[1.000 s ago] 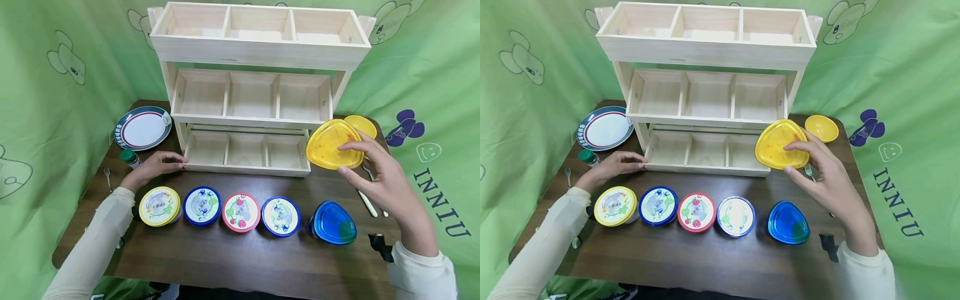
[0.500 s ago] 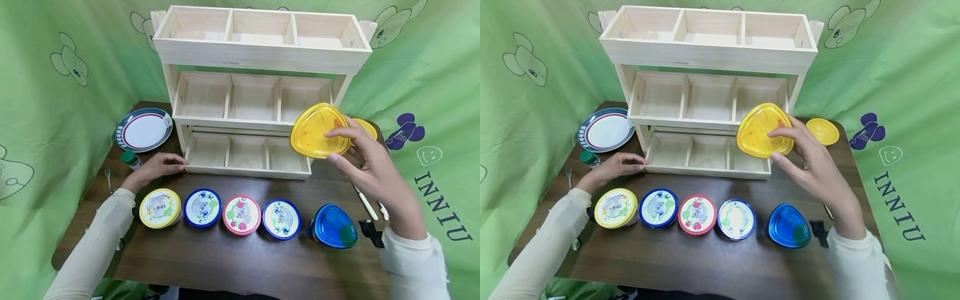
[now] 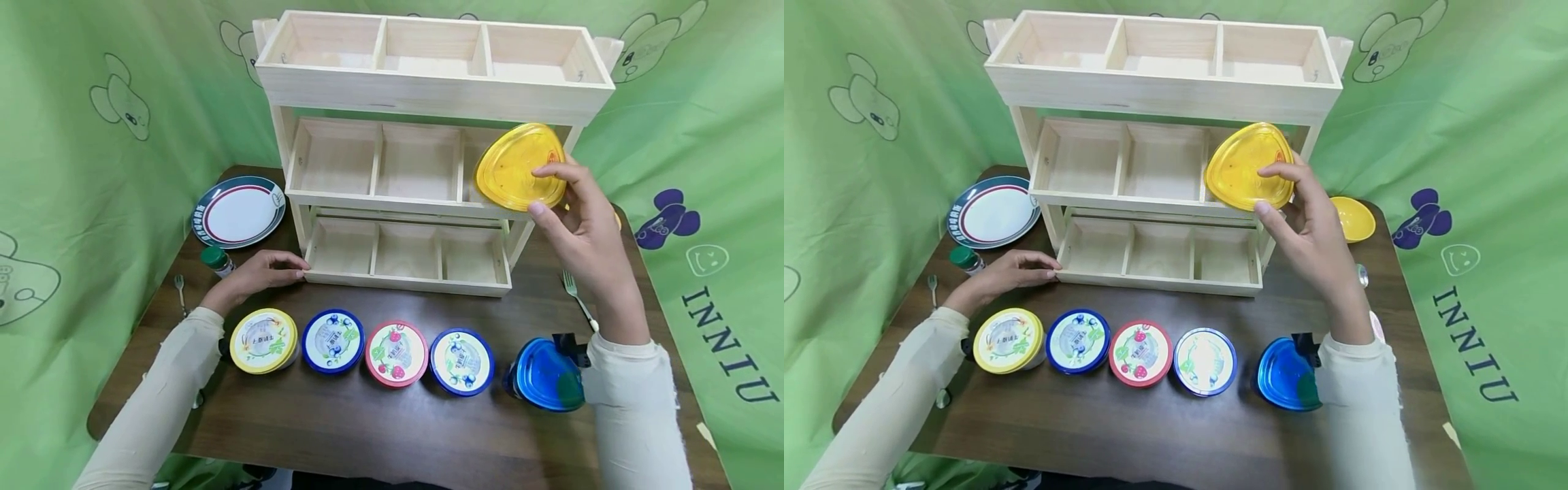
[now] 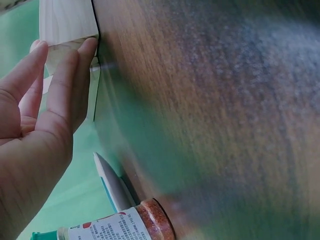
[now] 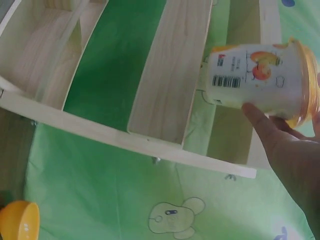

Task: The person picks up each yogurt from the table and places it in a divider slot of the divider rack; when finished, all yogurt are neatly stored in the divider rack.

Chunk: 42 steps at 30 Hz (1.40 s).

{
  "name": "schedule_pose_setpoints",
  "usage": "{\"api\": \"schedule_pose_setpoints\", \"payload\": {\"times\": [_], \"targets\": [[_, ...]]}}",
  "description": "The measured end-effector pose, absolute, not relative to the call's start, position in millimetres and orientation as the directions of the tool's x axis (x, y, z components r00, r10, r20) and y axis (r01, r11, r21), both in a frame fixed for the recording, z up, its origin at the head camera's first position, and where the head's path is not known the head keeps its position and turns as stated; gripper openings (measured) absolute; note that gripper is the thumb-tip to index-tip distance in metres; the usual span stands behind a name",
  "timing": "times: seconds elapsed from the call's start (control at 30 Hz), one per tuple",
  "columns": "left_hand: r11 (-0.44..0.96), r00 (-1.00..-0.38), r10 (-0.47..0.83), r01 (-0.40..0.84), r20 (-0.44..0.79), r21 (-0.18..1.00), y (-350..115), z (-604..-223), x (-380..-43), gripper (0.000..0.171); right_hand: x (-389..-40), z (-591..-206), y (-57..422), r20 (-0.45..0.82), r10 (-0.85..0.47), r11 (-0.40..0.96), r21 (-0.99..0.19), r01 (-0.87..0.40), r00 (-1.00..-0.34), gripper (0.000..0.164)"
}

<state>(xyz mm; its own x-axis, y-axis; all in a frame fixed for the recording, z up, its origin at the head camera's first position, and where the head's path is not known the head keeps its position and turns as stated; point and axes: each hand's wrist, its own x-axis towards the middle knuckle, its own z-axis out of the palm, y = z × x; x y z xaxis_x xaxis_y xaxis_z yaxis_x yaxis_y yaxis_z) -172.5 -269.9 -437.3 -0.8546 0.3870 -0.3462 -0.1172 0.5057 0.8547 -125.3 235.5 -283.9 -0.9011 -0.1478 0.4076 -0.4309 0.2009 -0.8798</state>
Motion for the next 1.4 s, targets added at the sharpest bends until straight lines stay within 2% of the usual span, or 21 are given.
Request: {"api": "schedule_pose_setpoints", "payload": {"times": [0.17, 0.57, 1.07, 1.27, 1.4], "targets": [[0.507, -0.853, 0.373, -0.143, -0.366, 0.850, -271, -438, -171, 0.031, -135, -288, 231, 0.436, -0.116, 0.105, -0.888, -0.447, -0.893, 0.039], [0.490, -0.853, 0.385, -0.134, -0.351, 0.862, -275, -443, -171, 0.030, -148, -297, 232, 0.443, -0.118, 0.106, -0.884, -0.455, -0.889, 0.038], [0.492, -0.848, 0.393, -0.134, -0.357, 0.860, -271, -442, -174, 0.031, -150, -308, 230, 0.433, -0.059, 0.103, -0.894, -0.437, -0.899, 0.037], [0.482, -0.848, 0.397, -0.131, -0.349, 0.866, -271, -441, -175, 0.031, -158, -312, 227, 0.385, -0.059, 0.199, -0.900, -0.388, -0.921, 0.038], [0.480, -0.850, 0.391, -0.139, -0.353, 0.866, -272, -441, -174, 0.030, -161, -308, 229, 0.334, -0.081, 0.255, -0.904, -0.343, -0.939, 0.045]]}}
